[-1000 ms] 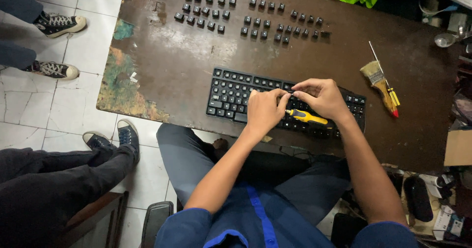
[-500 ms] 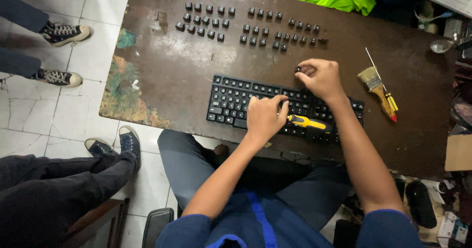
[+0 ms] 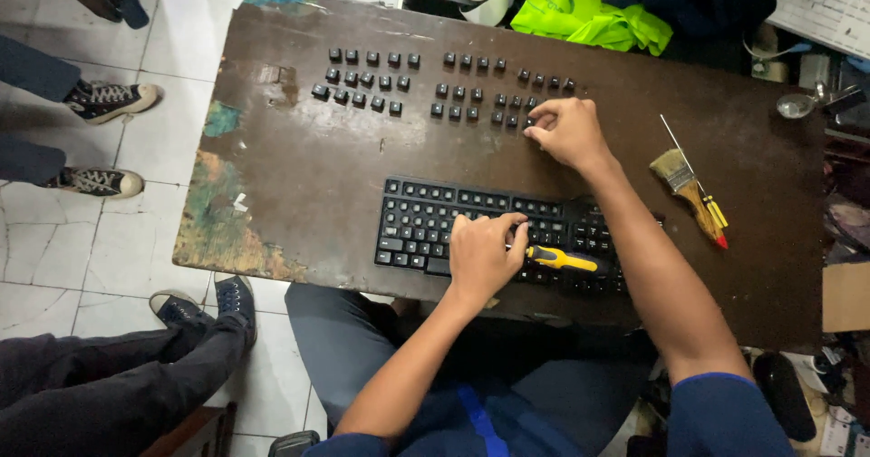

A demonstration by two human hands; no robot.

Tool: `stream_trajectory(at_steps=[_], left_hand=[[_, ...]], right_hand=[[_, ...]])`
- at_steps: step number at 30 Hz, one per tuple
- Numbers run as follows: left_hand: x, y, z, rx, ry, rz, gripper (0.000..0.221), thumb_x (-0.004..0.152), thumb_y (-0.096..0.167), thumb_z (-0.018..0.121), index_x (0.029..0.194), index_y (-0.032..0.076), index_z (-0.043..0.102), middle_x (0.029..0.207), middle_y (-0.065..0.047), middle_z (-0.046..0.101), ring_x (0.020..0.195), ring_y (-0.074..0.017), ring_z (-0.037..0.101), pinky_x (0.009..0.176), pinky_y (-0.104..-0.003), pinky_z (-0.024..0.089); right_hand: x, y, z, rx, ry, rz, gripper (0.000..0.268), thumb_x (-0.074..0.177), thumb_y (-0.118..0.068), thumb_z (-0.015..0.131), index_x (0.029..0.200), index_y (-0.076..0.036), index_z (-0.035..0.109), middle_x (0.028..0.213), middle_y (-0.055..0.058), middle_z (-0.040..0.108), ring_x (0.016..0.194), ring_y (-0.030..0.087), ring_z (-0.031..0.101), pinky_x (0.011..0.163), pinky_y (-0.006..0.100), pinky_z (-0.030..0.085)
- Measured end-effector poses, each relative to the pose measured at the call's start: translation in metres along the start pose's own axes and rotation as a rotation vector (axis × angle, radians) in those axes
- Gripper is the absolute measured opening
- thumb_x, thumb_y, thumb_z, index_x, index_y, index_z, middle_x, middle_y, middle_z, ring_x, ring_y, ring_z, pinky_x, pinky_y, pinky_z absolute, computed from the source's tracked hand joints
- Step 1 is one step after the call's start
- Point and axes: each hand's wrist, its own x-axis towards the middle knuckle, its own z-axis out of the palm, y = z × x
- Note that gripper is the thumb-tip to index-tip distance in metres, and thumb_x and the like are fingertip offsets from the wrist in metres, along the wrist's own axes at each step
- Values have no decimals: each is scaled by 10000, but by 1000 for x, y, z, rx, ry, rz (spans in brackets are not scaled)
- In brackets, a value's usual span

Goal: Using a screwdriver to pry keycaps off a computer keyboard and organizing them on a workbench.

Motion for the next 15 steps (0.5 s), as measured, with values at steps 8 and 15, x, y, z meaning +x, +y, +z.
stream_trajectory(at_steps=[8,15], left_hand=[[1,2,-5,-23,-14,-4,177,974,336,701,1050,247,833,596,49,685,680,-235,746,728,-377,448],[0,3,-7,-26,0,4,162,965,322,702,1043,254,826,608,46,694,681,-232,743,726,-381,445]], right_hand=[[4,-4,-3,80,-61,34,281,829,-3,828,1110,-20,810,829,166,780,570,196,735,520,290,578],[5,-4,-2,89,-76,31,289,816,4,821,1105,3,804,835,191,786,575,216,746,501,314,578]])
